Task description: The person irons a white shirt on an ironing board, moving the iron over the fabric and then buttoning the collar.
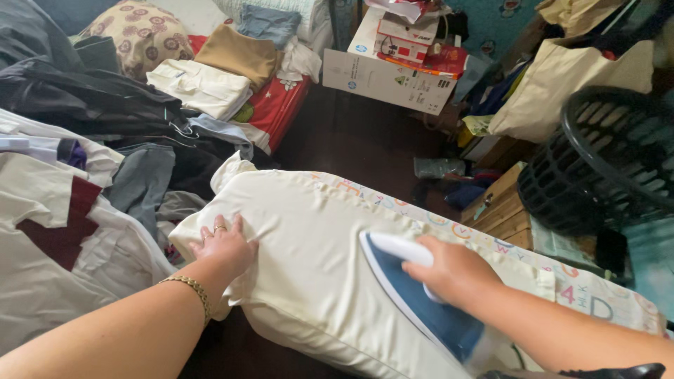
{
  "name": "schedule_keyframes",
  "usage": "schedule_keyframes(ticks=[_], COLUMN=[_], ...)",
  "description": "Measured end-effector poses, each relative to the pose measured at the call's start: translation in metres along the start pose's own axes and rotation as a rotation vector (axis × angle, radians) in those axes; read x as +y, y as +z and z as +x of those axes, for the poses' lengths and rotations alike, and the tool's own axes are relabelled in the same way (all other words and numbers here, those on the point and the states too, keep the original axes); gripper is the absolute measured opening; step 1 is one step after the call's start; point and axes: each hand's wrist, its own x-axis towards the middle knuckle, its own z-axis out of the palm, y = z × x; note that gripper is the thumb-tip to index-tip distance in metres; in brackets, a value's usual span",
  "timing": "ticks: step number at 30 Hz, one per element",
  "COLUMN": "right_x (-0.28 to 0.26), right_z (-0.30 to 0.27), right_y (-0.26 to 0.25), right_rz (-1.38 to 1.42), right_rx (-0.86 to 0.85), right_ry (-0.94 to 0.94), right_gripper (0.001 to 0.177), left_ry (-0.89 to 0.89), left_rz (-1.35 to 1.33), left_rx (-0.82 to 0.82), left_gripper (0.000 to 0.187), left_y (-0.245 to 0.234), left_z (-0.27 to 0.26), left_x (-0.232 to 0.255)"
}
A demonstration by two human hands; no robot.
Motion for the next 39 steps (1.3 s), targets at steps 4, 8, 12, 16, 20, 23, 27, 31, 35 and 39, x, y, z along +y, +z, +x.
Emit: schedule_keyframes(ticks=[4,8,12,16,20,23,27,31,35,39], right_x=[-0.019,-0.031,-0.013,0.009,0.006,-0.009,-0.042,-0.084,-0.101,-0.065], right_z=[0.056,0.061,0.036,0.014,0.009,0.015,0.037,0.078,0.101,0.082], right_y=[0.014,0.000,-0.008,-0.012,-0.010,-0.013,-0.011,0.005,0.006,0.002], right_rz=[0.045,0.100,-0.045,0.006,0.010,-0.001,-0.073,-0.050,-0.033,-0.029], right_rx=[0.175,-0.081,-0.165,-0.129,-0.048,-0.038,-0.104,0.054,-0.011,-0.028], right_ry=[-0.118,0.004,-0.203,-0.124,-0.008,-0.092,-0.109,-0.186,-0.144,-0.214], right_gripper=[0.064,0.061,0.055,0.051,0.050,0.051,0.047,0.050,0.055,0.053], left_ry=[0.000,0.193,0.414,0.560,0.643,0.652,0.639,0.637,0.701,0.697], left_rz=[0.029,-0.013,-0.058,-0.049,0.015,0.054,0.023,0.058,0.125,0.211], left_rx=[0.058,0.184,0.248,0.306,0.322,0.285,0.284,0.296,0.342,0.234], left_gripper=[0.084,0.068,0.065,0.060,0.049,0.038,0.019,0.011,0.011,0.016], left_y=[0.003,-0.003,-0.012,-0.024,-0.033,-0.039,-0.045,-0.040,-0.044,-0.061], left_z=[0.016,0.031,0.045,0.078,0.113,0.127,0.135,0.147,0.155,0.146], left_x=[-0.003,0.024,0.064,0.093,0.104,0.110,0.114,0.116,0.116,0.122])
